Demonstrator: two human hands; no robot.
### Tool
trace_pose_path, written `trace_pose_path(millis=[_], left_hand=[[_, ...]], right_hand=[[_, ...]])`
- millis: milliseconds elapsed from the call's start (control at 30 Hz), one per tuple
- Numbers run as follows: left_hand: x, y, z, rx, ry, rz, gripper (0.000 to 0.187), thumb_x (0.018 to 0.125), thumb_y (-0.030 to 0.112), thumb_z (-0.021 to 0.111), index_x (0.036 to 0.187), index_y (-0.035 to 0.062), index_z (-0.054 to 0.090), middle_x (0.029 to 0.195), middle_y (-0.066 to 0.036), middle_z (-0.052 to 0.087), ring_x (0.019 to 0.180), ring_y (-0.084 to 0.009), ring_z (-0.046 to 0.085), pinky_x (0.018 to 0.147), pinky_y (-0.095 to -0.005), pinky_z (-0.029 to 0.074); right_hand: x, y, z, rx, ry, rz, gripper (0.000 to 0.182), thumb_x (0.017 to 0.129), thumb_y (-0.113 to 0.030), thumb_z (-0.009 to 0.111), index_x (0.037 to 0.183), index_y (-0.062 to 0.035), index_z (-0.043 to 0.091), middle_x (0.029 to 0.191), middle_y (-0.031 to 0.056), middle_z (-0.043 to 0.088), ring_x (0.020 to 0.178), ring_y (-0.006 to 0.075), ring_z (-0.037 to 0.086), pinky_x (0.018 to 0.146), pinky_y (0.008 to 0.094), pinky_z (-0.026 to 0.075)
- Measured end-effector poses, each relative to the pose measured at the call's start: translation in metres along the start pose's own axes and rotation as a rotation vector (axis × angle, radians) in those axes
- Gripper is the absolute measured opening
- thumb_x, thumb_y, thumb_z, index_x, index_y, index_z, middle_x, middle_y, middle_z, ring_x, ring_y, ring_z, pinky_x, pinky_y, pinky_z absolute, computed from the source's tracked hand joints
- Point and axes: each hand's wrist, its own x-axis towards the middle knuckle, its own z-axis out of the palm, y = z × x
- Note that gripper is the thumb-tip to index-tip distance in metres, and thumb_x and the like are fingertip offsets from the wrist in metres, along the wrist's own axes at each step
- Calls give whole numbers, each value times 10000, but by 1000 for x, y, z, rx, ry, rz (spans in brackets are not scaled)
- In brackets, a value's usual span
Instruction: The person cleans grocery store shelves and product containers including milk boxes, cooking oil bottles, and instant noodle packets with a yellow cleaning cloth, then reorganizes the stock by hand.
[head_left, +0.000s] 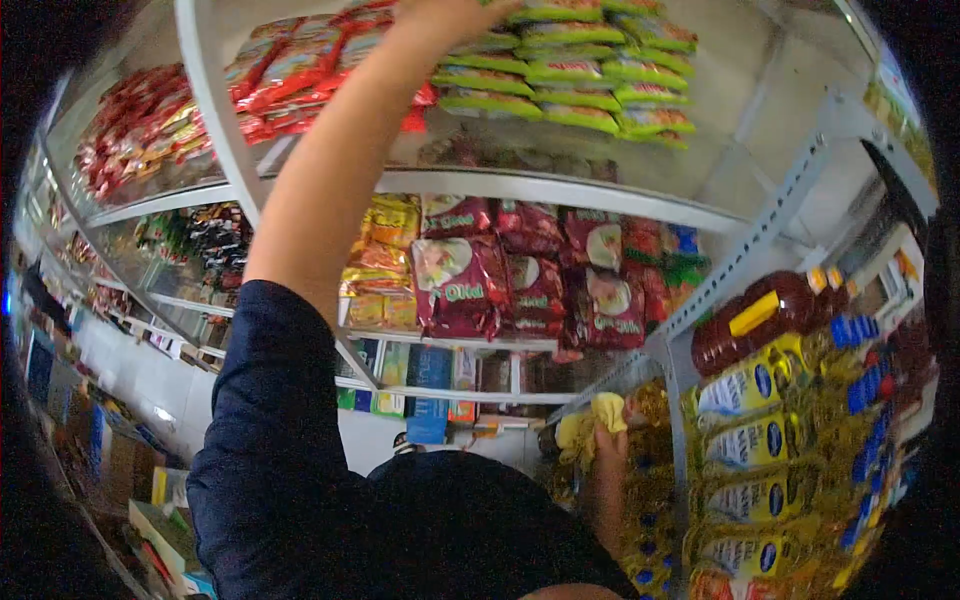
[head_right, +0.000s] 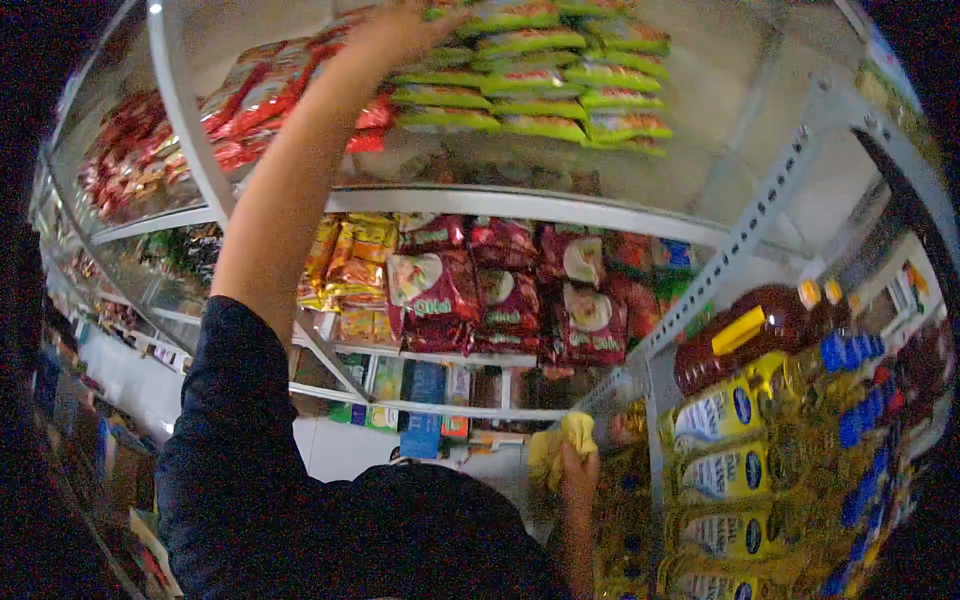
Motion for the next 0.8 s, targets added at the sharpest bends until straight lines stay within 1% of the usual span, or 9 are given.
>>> trace_pose_path(millis=[133,267,300,400,500,600,667,733,800], left_hand=[[-30,5,5,34,243,12,716,857,538,385,1382,98,179,1416,-164,189,1273,-374,222,1004,-512,236],[-85,1,16,-104,338,317,605,861,421,461,1329,69,313,1400,-174,217,1252,-380,255,1001,-500,242],[-96,-2,20,-144,364,387,578,861,392,479,1316,61,346,1396,-176,225,1247,-382,263,1000,-497,244],[-121,-22,60,-86,600,666,450,697,267,668,1072,54,538,1035,-129,565,988,-317,503,864,-412,379],[-147,-46,72,-82,418,537,455,744,357,634,1067,48,546,1041,-126,569,1011,-304,501,847,-418,384],[-153,-75,88,59,471,452,423,743,340,632,1049,56,563,1030,-111,577,988,-291,516,838,-412,384],[-155,-77,98,114,586,469,414,729,369,634,1012,70,584,998,-97,587,938,-275,532,814,-399,388],[-154,-81,107,119,683,461,412,710,400,638,973,87,600,960,-80,591,889,-259,538,784,-389,389],[-151,-82,115,96,760,413,414,685,435,643,934,105,611,917,-61,590,839,-241,535,749,-380,388]], right_hand=[[2,28,-21,89,29,23,428,813,-243,599,1160,-29,472,1028,77,530,892,158,505,760,307,422],[3,27,-26,-53,108,79,403,817,-255,594,1115,-4,489,1025,91,526,891,158,510,744,303,428],[5,30,-29,-13,3,3,420,836,-282,560,1125,10,472,1042,99,525,902,169,516,755,307,431],[3,16,-13,-41,307,219,437,869,-281,504,1179,18,428,1087,110,509,930,185,512,781,322,428],[25,28,-18,174,79,-23,453,899,-255,446,1246,24,362,1172,134,463,1017,211,478,862,330,390],[42,-3,0,-143,147,-449,407,909,-196,421,1245,26,359,1206,131,431,1071,208,444,916,320,351],[50,-54,23,-106,63,-624,402,883,-79,425,1261,25,336,1196,111,448,1069,188,445,919,313,354],[68,-97,45,-168,65,-968,407,867,-52,447,1246,50,338,1205,126,439,1079,202,439,935,329,341],[70,-153,78,-331,223,-1342,417,852,-71,485,1233,45,363,1258,159,411,1151,254,394,990,371,279]])
